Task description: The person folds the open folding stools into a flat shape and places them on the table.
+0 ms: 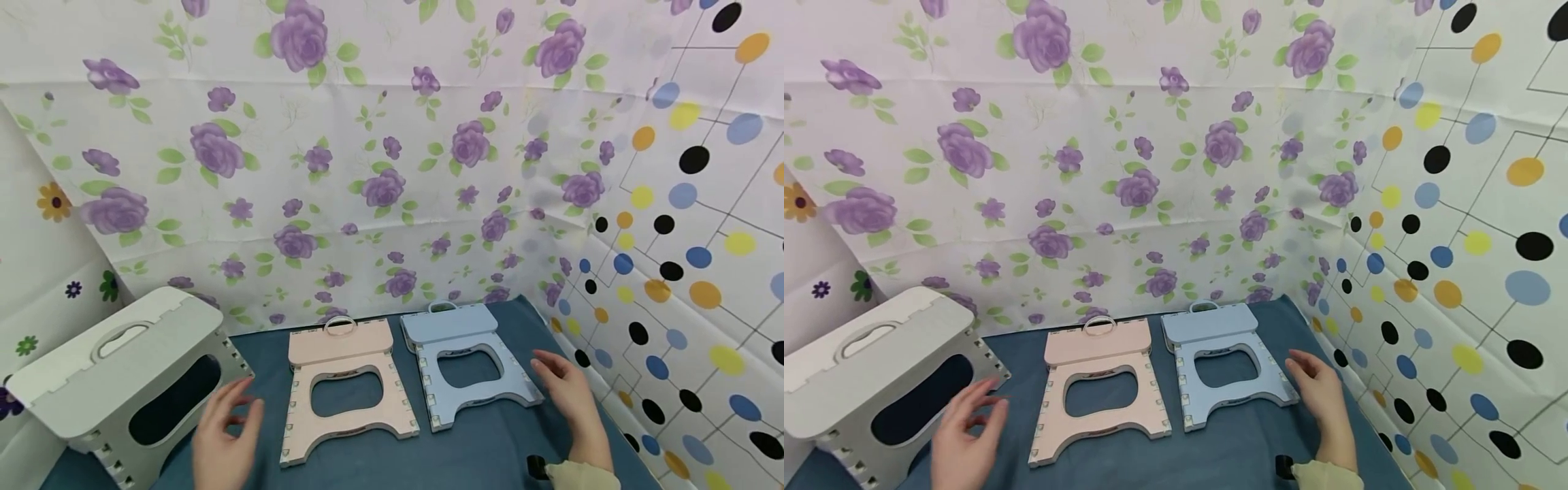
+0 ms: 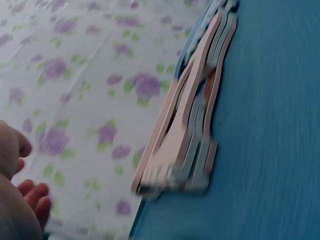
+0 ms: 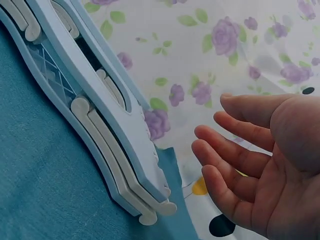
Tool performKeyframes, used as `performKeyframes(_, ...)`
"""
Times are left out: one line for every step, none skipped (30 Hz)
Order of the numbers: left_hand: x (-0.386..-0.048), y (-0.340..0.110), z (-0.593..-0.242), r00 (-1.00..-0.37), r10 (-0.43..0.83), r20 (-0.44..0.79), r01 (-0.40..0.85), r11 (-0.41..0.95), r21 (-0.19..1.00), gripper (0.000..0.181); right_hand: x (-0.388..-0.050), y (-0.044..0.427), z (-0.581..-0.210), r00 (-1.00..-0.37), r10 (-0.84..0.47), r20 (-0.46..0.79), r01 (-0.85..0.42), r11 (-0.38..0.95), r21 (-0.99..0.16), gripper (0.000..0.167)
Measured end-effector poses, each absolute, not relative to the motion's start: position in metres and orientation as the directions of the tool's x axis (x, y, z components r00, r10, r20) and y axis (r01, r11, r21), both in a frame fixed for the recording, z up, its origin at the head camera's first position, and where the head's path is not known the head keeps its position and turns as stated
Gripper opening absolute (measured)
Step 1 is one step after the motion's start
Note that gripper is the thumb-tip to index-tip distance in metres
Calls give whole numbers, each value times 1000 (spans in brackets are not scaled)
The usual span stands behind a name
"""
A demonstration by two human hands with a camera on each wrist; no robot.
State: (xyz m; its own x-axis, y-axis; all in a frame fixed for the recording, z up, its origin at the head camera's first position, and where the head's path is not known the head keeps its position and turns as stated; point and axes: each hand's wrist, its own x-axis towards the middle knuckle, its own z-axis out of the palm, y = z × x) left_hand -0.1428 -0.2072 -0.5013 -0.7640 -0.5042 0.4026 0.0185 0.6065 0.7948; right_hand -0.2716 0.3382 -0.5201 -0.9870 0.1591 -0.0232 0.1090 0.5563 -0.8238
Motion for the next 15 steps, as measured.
performKeyframes(-139,-213,-501,-725,-547,419,15,595,803,36,-271,338,-519,-987,161,-24,110,554,-825,57)
performKeyframes(-135,-218,-501,-682,-586,438,17,587,810,33,-269,338,-518,-987,161,-21,109,554,-825,57)
performKeyframes(-131,-224,-502,-635,-621,459,20,581,814,31,-268,338,-517,-987,162,-18,106,553,-826,57)
performKeyframes(-128,-230,-502,-584,-657,476,23,573,819,29,-267,337,-516,-987,161,-13,102,554,-826,57)
performKeyframes(-124,-236,-501,-530,-692,490,22,566,824,27,-267,337,-514,-987,158,-8,95,550,-830,58)
performKeyframes(-122,-241,-501,-474,-727,497,24,554,832,26,-267,336,-513,-988,153,-1,86,548,-832,58)
performKeyframes(-119,-246,-501,-418,-760,498,12,543,839,25,-267,335,-511,-989,149,7,76,545,-835,59)
performKeyframes(-116,-252,-502,-363,-781,508,-7,547,837,25,-267,334,-509,-989,143,21,60,541,-839,60)
performKeyframes(-113,-256,-502,-308,-802,511,-26,544,838,27,-268,332,-506,-990,139,35,46,539,-841,61)
performKeyframes(-110,-259,-502,-262,-826,499,-68,532,844,30,-268,330,-504,-990,135,47,34,536,-843,61)
performKeyframes(-108,-262,-502,-222,-848,482,-103,512,853,33,-268,328,-501,-989,132,58,21,530,-847,61)
performKeyframes(-105,-265,-503,-188,-860,475,-140,502,853,38,-268,325,-498,-989,131,68,11,528,-849,60)
performKeyframes(-104,-267,-505,-157,-879,451,-159,473,867,43,-268,323,-496,-988,133,76,5,524,-852,59)
performKeyframes(-104,-269,-508,-133,-893,429,-160,447,880,49,-267,320,-494,-988,134,81,1,521,-853,58)
performKeyframes(-104,-272,-510,-114,-910,399,-152,412,898,55,-266,317,-493,-988,134,82,-1,520,-854,57)
